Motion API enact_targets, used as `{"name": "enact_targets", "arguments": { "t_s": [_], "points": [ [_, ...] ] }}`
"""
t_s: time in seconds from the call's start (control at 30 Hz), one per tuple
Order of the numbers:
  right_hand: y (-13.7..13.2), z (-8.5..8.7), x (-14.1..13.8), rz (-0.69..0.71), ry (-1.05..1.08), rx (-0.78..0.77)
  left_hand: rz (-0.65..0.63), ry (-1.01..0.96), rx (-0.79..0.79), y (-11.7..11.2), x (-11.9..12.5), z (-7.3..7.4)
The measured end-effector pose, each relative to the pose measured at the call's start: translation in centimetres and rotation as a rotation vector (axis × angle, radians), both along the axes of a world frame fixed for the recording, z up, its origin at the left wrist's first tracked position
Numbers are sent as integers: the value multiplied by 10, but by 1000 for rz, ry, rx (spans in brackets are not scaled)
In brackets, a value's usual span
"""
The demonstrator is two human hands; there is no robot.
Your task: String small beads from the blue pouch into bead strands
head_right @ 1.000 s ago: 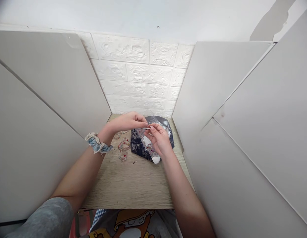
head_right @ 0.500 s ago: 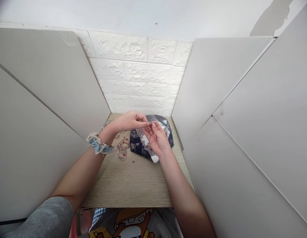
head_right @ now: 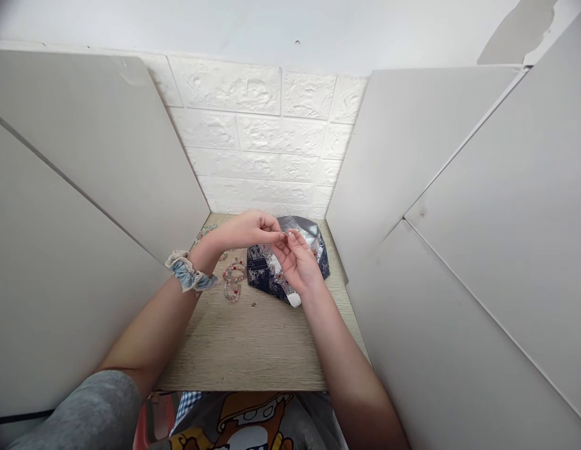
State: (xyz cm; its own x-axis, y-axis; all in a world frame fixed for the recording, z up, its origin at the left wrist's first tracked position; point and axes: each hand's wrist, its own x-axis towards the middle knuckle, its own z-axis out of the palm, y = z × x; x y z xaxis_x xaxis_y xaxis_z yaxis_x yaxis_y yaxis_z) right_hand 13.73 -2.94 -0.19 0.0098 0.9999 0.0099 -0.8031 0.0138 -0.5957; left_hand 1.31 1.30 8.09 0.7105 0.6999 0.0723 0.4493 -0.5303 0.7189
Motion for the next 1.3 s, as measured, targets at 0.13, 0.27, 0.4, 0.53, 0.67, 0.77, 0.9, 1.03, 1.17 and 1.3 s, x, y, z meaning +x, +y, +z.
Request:
{"name": "enact_targets", "arguments": {
  "t_s": [0.13,0.27,0.4,0.53,0.67,0.77,0.9,1.03,1.17,1.3],
  "points": [
    [0,0,0,-5,-24,-15,-1,0,-9,0,0,1],
    [0,0,1,-8,-29,-23,-8,0,1,-1,0,1],
    [0,0,1,4,-32,-7,-15,1,-3,-1,0,1],
    [-1,-1,0,7,-12,7,-12,3,-6,-1,0,1],
    [-1,0,0,-5,-32,-4,-17,7,-16,-1,0,1],
    [-1,0,0,-11,-52,-12,-11,2,-22,-1,0,1],
    [-1,0,0,6,-45,5,4,-11,-26,-2,0,2],
    [-1,-1,0,4,-60,-1,9,-11,-28,-2,1,3],
    [0,-1,0,3,-44,-2,3,-14,-27,-2,0,3],
    [-1,0,0,-9,-36,-3,-4,-13,-24,-1,1,1]
  ]
}}
